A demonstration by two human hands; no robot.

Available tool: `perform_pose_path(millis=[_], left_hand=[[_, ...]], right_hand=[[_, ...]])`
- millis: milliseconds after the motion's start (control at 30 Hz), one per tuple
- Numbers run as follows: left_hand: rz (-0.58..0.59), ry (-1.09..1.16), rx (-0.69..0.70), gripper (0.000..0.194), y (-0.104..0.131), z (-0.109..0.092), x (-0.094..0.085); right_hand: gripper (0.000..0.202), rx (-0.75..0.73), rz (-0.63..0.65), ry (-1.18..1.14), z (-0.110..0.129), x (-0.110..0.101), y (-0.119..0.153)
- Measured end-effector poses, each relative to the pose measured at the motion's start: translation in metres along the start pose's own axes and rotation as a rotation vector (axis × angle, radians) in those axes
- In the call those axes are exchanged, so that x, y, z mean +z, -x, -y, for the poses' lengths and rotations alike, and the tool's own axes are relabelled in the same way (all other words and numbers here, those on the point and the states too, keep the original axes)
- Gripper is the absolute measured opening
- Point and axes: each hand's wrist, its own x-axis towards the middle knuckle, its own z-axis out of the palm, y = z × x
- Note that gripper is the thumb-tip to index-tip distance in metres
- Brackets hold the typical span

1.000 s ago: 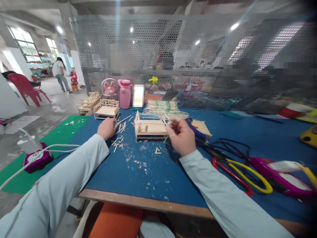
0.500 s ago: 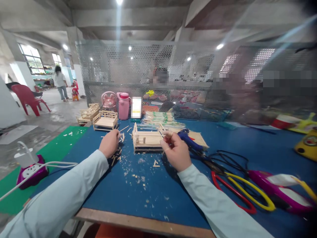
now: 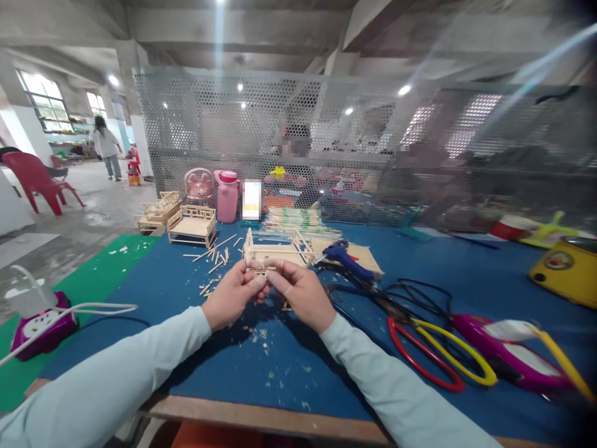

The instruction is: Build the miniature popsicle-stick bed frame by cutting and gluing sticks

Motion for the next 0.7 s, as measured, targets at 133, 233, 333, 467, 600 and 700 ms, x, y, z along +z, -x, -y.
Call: perform_pose_path(millis=[133, 233, 333, 467, 600, 700], left_hand=[[0.022, -0.055, 0.036, 0.051, 0.000, 0.001, -0.001], [0.012, -0.072, 0.051, 0.045, -0.001, 0.003, -0.001], [-0.038, -0.104, 0.102, 0.039, -0.001, 0.005, -0.002], [-0.041, -0.210, 0.144, 0.043, -0.001, 0.006, -0.007], [0.006, -0.364, 0.202, 0.045, 0.001, 0.009, -0.010], [-0.020, -0.336, 0.225, 0.044, 0.002, 0.011, -0.007]], right_hand=[[0.018, 0.012, -0.023, 0.047, 0.001, -0.005, -0.004], [0.015, -0.066, -0.025, 0.194, 0.004, -0.011, -0.009], [0.019, -0.077, -0.001, 0.268, 0.005, -0.016, -0.012], [0.019, -0.024, 0.064, 0.242, 0.006, -0.017, -0.012], [0.015, 0.009, 0.071, 0.189, 0.007, -0.014, -0.008], [0.016, 0.059, 0.028, 0.065, 0.004, -0.013, -0.005]])
